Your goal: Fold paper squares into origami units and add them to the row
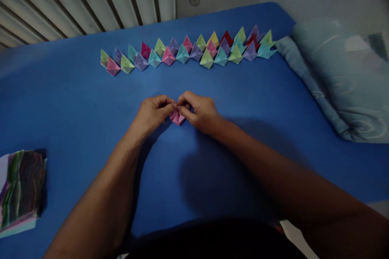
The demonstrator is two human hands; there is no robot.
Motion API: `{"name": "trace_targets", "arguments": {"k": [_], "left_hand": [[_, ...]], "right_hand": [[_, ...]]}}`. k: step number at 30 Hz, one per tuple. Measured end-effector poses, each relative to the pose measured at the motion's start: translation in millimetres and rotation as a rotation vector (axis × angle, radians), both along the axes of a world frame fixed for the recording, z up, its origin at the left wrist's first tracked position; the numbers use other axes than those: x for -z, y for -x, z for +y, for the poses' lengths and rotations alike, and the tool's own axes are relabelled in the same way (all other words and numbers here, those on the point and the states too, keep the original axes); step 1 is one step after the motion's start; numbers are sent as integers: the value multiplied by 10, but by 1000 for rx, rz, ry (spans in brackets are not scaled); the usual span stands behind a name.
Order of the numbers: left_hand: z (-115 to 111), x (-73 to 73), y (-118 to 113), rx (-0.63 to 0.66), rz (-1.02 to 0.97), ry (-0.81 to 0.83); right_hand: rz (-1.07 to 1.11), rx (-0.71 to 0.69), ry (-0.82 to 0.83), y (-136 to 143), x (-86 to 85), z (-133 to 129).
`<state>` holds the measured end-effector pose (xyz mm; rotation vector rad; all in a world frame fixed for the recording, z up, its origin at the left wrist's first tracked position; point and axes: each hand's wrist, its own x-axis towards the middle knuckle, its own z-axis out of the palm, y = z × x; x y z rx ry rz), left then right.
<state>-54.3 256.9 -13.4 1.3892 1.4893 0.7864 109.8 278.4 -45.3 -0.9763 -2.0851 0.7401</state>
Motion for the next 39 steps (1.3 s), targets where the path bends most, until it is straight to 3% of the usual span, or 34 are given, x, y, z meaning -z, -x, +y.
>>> {"name": "trace_targets", "arguments": {"k": [11,28,39], "left_hand": [[-17,-27,12,16,103,-9],[-39,55,-49,73,391,-306],[-55,49,-67,23,306,-269]], "right_hand": [[-15,-10,-4,1,10,13],[45,6,11,2,-5,-7],[70,-9,81,14,8,-8]]}}
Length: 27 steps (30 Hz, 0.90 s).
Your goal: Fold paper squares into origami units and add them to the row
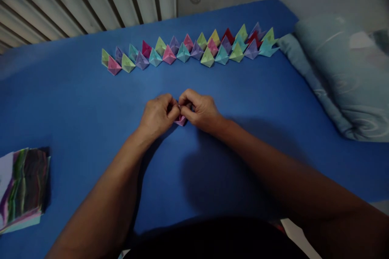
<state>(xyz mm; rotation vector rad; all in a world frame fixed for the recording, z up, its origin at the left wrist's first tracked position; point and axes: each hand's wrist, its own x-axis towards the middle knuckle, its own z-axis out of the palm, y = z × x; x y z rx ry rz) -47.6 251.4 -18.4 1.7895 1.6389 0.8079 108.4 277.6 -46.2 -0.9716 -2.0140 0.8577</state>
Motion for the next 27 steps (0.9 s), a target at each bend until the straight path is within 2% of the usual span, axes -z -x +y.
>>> {"name": "trace_targets", "arguments": {"k": [6,14,27], "left_hand": [[29,-10,54,85,-95,65],[40,2,96,128,-116,41],[35,-9,161,107,-152,120]], "right_hand": [[38,1,7,-9,-5,13],[12,18,-21,-17,-31,0],[-12,42,-87,-10,-16,-9]]}}
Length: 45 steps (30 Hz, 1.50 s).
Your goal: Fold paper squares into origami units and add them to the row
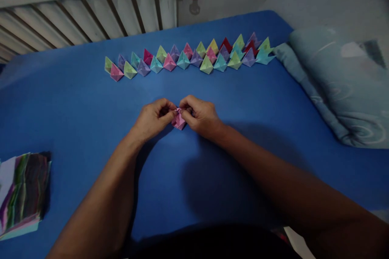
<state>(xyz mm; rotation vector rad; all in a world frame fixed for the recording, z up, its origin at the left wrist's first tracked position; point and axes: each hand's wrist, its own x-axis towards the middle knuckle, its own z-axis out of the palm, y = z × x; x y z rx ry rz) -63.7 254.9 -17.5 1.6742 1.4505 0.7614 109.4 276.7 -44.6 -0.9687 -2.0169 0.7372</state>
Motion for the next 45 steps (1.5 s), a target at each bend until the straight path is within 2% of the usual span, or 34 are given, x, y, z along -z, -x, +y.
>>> {"name": "trace_targets", "arguments": {"k": [5,8,18,25,30,38,45], "left_hand": [[-4,-40,44,-38,81,11],[-7,-34,69,-19,96,43],[-15,-1,15,15,137,-134],[-8,38,3,-18,123,-155],[-6,78,-9,-45,70,-124],[1,80,-20,-43,94,-140],[-2,92,-32,-79,13,-62]], "right_hand": [[-5,1,6,-8,-4,-6],[-12,5,15,-11,-8,-11],[21,11,25,4,7,5],[6,-4,10,-2,19,10],[-27,17,23,-5,36,15],[-24,8,-27,-8,37,20],[-76,-18,-58,-5,38,14]]}}
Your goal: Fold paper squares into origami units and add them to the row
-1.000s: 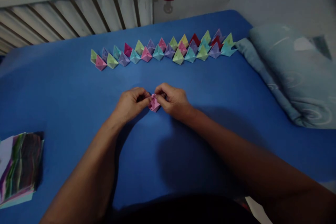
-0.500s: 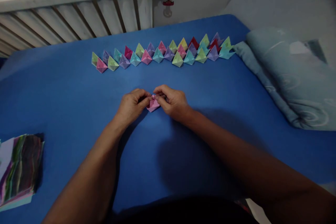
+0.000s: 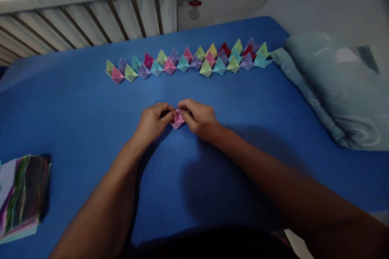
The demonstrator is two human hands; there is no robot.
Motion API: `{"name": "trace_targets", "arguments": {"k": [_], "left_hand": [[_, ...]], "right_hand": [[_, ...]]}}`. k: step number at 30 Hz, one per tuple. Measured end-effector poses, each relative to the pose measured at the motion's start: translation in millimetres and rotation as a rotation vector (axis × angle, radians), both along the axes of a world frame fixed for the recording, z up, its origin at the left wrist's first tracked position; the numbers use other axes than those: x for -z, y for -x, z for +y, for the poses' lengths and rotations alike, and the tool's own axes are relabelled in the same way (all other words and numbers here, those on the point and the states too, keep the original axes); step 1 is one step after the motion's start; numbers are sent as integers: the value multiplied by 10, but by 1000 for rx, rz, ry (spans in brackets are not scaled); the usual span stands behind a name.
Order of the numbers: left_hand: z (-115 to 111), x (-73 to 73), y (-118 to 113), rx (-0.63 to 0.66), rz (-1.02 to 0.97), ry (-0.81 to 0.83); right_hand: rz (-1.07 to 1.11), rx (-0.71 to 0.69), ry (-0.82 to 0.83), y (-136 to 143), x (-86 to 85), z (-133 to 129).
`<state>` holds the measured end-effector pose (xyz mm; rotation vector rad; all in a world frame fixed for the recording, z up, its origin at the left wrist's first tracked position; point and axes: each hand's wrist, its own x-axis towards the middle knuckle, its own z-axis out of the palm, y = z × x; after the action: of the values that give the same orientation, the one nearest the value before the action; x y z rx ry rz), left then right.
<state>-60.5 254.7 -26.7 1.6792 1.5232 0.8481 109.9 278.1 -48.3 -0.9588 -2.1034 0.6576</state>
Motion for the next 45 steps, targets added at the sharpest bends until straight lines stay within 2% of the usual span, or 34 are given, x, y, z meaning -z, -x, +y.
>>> {"name": "trace_targets", "arguments": {"k": [9,15,24,34,45], "left_hand": [[8,55,-9,-38,-180,61],[10,54,-16,-45,-166,33],[-12,20,-70,-47,-53,-14],[-31,1,-84,-38,49,-60],[-30,33,-78,-40,26,-44]], "right_hand": [[-59,-19,-79,2,41,3],[-46,-22,-63,4,31,3],[113,69,152,6,-70,60],[10,85,101,10,-81,72],[-35,45,101,-18,-112,82]]}}
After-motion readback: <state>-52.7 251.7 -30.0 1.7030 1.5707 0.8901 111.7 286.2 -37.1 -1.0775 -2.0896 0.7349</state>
